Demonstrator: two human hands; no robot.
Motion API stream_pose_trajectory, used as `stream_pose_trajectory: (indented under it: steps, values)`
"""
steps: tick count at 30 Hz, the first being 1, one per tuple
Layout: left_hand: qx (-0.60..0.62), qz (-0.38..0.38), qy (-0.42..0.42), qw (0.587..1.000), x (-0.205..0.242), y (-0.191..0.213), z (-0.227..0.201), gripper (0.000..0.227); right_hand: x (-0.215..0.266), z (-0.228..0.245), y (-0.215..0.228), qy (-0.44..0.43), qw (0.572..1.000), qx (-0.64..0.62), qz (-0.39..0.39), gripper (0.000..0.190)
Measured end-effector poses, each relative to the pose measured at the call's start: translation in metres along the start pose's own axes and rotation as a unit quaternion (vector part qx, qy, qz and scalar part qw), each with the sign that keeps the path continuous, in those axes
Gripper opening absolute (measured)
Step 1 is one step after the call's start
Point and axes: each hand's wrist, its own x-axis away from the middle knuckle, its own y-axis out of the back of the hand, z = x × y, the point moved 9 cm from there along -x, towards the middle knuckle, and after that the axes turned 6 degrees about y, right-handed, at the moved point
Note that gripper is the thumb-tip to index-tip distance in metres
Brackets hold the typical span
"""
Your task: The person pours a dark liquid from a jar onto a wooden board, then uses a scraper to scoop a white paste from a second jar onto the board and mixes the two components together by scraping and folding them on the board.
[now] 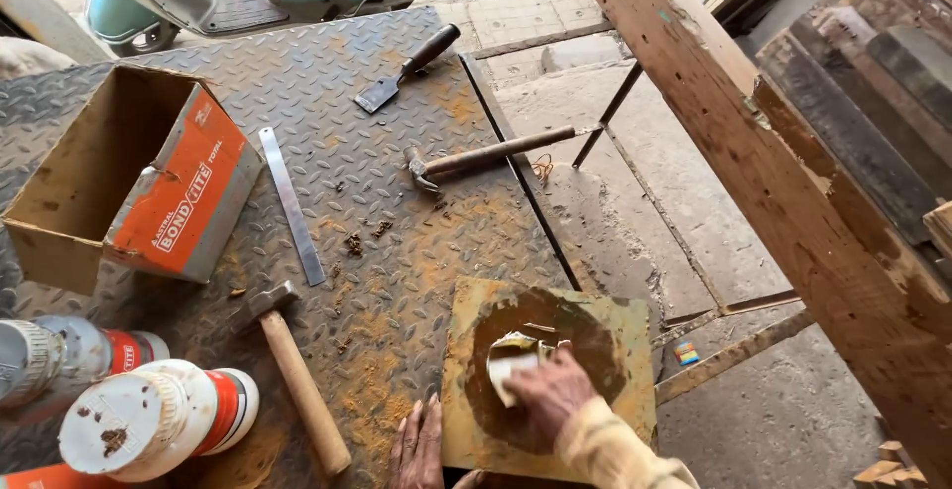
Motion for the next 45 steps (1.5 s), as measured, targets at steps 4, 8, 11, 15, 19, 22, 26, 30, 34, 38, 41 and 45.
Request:
stream_pose_trajectory:
  steps: [4,8,11,15,19,22,26,30,34,38,41,45]
  values:
    - [-0.003,0.085,0.064,0.994,-0.007,0.013,-0.011,0.117,0.024,0.008,0.031,0.084,0.994,-0.070,0.010,0.050]
    - [-0.002,0.033,0.024,0.999,0.003,0.019,-0.015,0.114,0.026,-0.026,0.042,-0.031,0.983,-0.169,-0.062,0.037]
    - [0.007,0.045,0.018,0.999,-0.002,0.017,-0.014,0.116,0.030,-0.026,0.000,-0.031,0.970,-0.114,-0.214,0.031]
    - [0.012,-0.004,0.015,1.000,0.002,-0.003,0.002,0.118,0.054,0.016,-0.008,0.073,0.961,-0.028,-0.265,0.049]
    - [-0.001,-0.059,-0.036,0.998,0.005,-0.008,0.004,0.118,0.053,-0.003,0.050,0.050,0.966,-0.125,-0.222,0.037]
    - [0.005,0.008,0.015,1.000,-0.001,0.007,-0.003,0.117,0.053,-0.025,0.077,-0.015,0.943,-0.137,-0.304,0.037]
    - [-0.005,-0.050,-0.011,0.999,0.002,0.000,0.002,0.116,0.040,-0.030,0.027,-0.119,0.979,-0.112,-0.120,0.035]
    - [-0.043,-0.188,-0.052,0.980,0.013,-0.026,0.018,0.114,0.045,-0.007,0.040,0.011,0.977,-0.165,-0.135,0.039]
    - [-0.051,-0.136,-0.059,0.988,0.010,-0.031,0.023,0.120,0.027,-0.034,0.023,-0.069,0.977,-0.146,-0.143,0.039]
    - [-0.039,-0.139,-0.059,0.988,0.011,-0.031,0.023,0.119,0.032,-0.021,-0.016,-0.003,0.941,-0.003,-0.337,0.042]
    - [-0.015,-0.082,-0.013,0.996,0.001,0.008,-0.004,0.119,0.052,0.012,0.011,0.078,0.954,0.011,-0.291,0.044]
    - [0.001,-0.085,-0.034,0.996,0.004,0.015,-0.009,0.114,0.048,-0.014,0.049,-0.018,0.984,-0.154,-0.083,0.030]
